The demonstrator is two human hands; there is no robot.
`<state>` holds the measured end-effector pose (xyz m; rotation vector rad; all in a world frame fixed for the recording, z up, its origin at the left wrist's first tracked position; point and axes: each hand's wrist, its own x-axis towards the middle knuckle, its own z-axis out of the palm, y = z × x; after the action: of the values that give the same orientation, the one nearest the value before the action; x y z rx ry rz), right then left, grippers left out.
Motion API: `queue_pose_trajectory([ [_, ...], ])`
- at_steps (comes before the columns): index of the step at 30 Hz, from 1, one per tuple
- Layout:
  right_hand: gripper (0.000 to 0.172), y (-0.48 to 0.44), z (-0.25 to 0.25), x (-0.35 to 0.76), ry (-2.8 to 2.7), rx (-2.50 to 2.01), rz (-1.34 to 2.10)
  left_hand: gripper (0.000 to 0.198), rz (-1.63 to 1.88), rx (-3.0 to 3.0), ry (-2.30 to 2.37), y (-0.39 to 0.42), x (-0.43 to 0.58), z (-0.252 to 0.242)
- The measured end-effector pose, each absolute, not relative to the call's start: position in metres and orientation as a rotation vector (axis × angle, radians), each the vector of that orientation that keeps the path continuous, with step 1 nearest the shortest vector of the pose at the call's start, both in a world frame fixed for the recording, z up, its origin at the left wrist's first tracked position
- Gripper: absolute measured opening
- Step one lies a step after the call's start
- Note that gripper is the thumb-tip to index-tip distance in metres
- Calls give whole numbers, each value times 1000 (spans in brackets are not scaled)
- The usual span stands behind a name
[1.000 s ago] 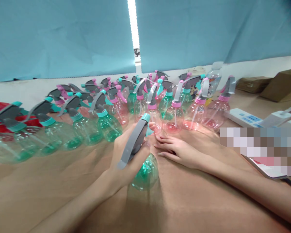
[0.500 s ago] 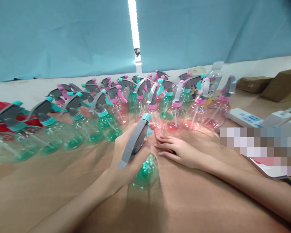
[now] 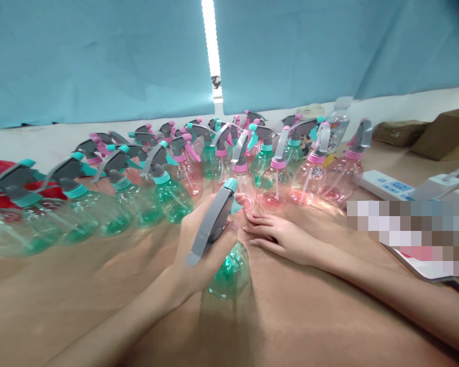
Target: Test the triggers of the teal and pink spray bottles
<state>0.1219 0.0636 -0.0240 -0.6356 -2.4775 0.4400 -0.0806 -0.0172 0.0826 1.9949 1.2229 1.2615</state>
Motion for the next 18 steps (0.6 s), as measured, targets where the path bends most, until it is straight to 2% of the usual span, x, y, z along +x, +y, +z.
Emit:
queue_pose_trajectory([
  [9,34,64,-23,121,-2492,-629,412,10,1273,2000,1243,-17,-80,82],
  [18,35,64,-23,122,-2509,-642,404,17,1268,2002,1233,-18,-79,84],
])
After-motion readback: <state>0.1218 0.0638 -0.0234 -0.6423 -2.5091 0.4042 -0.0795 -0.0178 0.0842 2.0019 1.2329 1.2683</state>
